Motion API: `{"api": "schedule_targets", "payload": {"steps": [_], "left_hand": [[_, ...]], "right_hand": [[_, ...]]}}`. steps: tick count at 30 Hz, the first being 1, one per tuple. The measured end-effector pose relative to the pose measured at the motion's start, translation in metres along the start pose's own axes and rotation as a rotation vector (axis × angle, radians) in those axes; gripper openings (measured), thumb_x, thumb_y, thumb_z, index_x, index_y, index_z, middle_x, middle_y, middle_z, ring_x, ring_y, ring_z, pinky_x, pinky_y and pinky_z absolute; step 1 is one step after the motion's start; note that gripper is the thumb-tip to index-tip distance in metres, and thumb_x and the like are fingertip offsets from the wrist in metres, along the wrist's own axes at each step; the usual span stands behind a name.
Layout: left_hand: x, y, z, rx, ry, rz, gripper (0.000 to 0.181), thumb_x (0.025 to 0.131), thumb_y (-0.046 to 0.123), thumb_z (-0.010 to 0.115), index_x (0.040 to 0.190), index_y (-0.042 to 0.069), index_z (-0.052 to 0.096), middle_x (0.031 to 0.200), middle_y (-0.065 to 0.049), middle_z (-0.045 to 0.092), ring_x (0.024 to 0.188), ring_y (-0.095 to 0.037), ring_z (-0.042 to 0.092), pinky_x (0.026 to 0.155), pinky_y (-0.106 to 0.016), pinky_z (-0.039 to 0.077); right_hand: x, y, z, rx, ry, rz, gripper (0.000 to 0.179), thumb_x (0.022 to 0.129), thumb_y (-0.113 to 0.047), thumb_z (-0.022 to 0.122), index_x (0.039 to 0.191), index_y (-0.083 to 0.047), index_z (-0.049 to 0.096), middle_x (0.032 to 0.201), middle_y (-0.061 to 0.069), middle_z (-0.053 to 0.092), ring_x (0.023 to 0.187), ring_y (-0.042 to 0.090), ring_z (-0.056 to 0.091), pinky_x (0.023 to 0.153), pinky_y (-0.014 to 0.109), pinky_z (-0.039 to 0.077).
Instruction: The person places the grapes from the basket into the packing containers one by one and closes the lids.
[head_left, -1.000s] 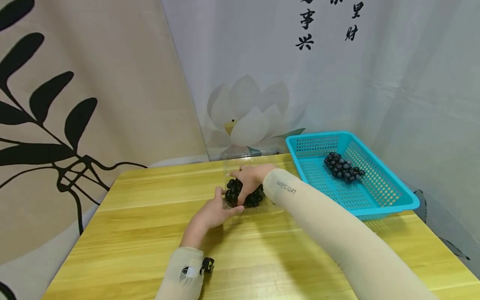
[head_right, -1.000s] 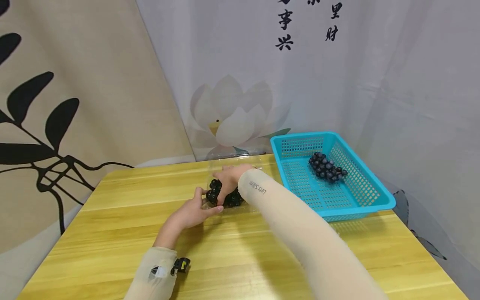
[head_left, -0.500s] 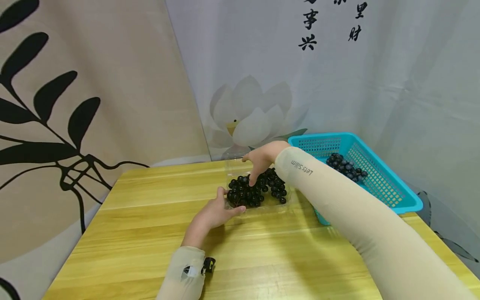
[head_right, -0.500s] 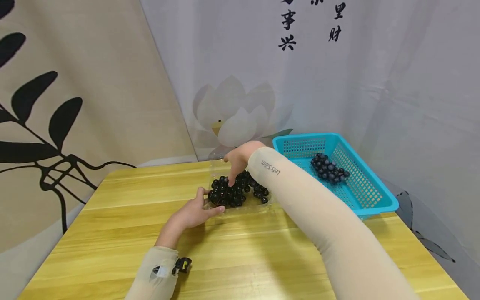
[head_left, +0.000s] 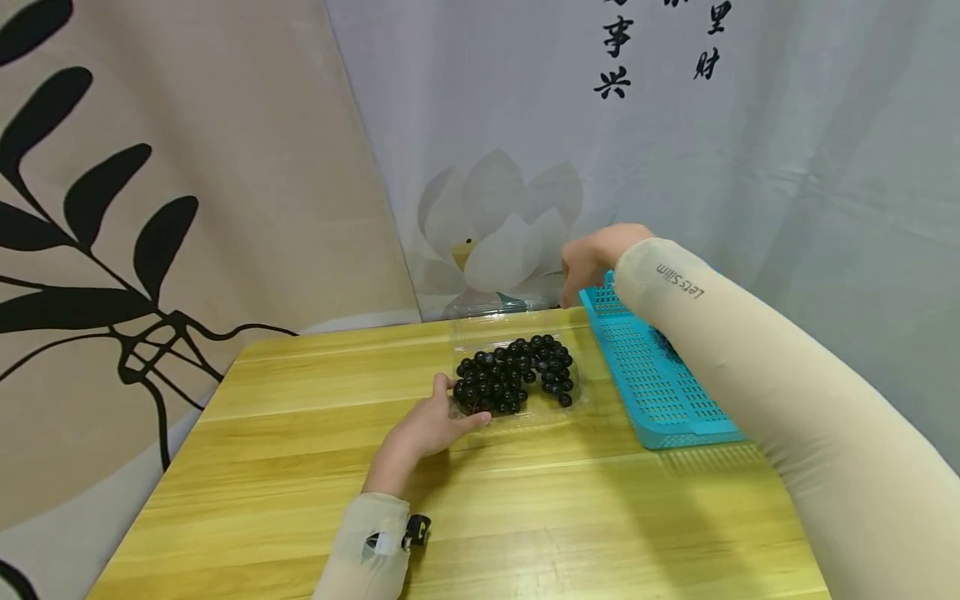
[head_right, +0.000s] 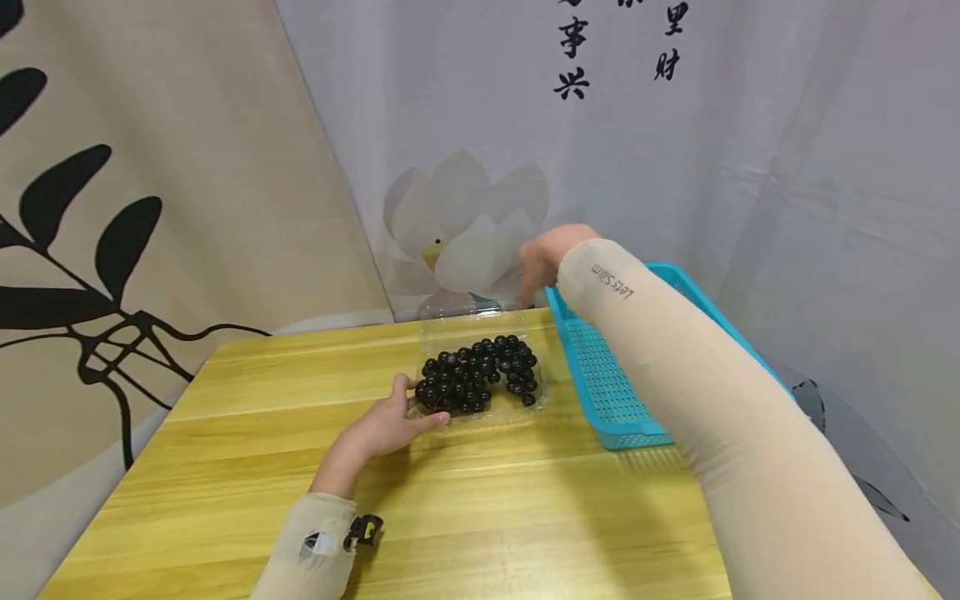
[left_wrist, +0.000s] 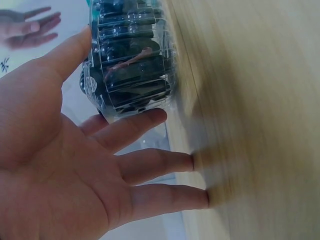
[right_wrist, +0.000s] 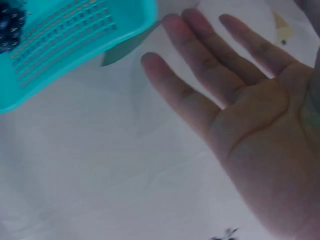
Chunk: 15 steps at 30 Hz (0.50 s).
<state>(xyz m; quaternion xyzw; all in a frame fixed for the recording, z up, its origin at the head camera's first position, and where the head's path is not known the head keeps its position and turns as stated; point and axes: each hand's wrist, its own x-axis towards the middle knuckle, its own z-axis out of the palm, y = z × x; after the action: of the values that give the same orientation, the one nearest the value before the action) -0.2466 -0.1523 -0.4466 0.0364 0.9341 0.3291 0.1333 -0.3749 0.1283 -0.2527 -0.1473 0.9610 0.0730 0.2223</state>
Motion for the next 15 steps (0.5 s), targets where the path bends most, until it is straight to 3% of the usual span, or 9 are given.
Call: {"api": "schedule_targets", "payload": {"steps": [3, 5, 7, 10, 12, 15], "left_hand": [[0.000, -0.001, -0.001, 0.001, 0.004, 0.000, 0.095, 0.097, 0.062, 0.070, 0.162, 0.010, 0.024, 0.141, -0.034, 0.063, 0.125, -0.047, 0.066, 0.110, -0.063, 0.052], [0.000, -0.001, -0.001, 0.005, 0.006, 0.005, 0.095, 0.097, 0.062, 0.070, 0.162, 0.010, 0.024, 0.140, -0.034, 0.063, 0.124, -0.046, 0.067, 0.109, -0.063, 0.053], [0.000, -0.001, -0.001, 0.006, 0.007, 0.011, 0.094, 0.097, 0.062, 0.070, 0.161, 0.010, 0.025, 0.139, -0.033, 0.064, 0.122, -0.046, 0.068, 0.108, -0.063, 0.054], [0.000, -0.001, -0.001, 0.005, 0.007, 0.020, 0.093, 0.096, 0.062, 0.070, 0.160, 0.010, 0.027, 0.138, -0.032, 0.065, 0.120, -0.045, 0.069, 0.107, -0.062, 0.055], [-0.001, -0.001, -0.001, 0.003, 0.005, 0.021, 0.092, 0.096, 0.062, 0.071, 0.159, 0.010, 0.027, 0.137, -0.032, 0.065, 0.120, -0.045, 0.069, 0.107, -0.062, 0.054], [-0.001, -0.001, -0.001, 0.001, 0.006, 0.020, 0.093, 0.096, 0.062, 0.071, 0.160, 0.010, 0.027, 0.138, -0.032, 0.065, 0.121, -0.046, 0.068, 0.108, -0.063, 0.054]], "right_hand": [[-0.003, 0.020, 0.000, -0.001, 0.010, 0.078, 0.046, 0.092, -0.064, 0.074, 0.105, -0.020, 0.070, 0.097, 0.000, 0.071, 0.089, 0.020, 0.066, 0.080, 0.042, 0.053], [-0.004, 0.032, 0.004, -0.011, 0.008, 0.129, 0.051, 0.092, -0.065, 0.073, 0.111, -0.019, 0.068, 0.088, 0.000, 0.067, 0.081, 0.019, 0.061, 0.075, 0.040, 0.049], [-0.005, 0.043, 0.009, -0.014, 0.012, 0.167, 0.058, 0.092, -0.065, 0.073, 0.121, -0.015, 0.067, 0.091, 0.003, 0.069, 0.082, 0.021, 0.062, 0.076, 0.041, 0.052], [-0.007, 0.060, 0.021, 0.001, 0.029, 0.190, 0.082, 0.092, -0.060, 0.075, 0.148, -0.005, 0.054, 0.123, 0.019, 0.071, 0.108, 0.034, 0.068, 0.091, 0.052, 0.058], [-0.006, 0.071, 0.031, 0.029, 0.044, 0.217, 0.085, 0.090, -0.057, 0.078, 0.151, -0.002, 0.053, 0.145, 0.027, 0.061, 0.127, 0.043, 0.062, 0.100, 0.058, 0.057], [-0.001, 0.086, 0.046, 0.062, 0.065, 0.252, 0.083, 0.088, -0.054, 0.081, 0.149, -0.003, 0.057, 0.155, 0.032, 0.052, 0.135, 0.049, 0.057, 0.102, 0.060, 0.057]]}}
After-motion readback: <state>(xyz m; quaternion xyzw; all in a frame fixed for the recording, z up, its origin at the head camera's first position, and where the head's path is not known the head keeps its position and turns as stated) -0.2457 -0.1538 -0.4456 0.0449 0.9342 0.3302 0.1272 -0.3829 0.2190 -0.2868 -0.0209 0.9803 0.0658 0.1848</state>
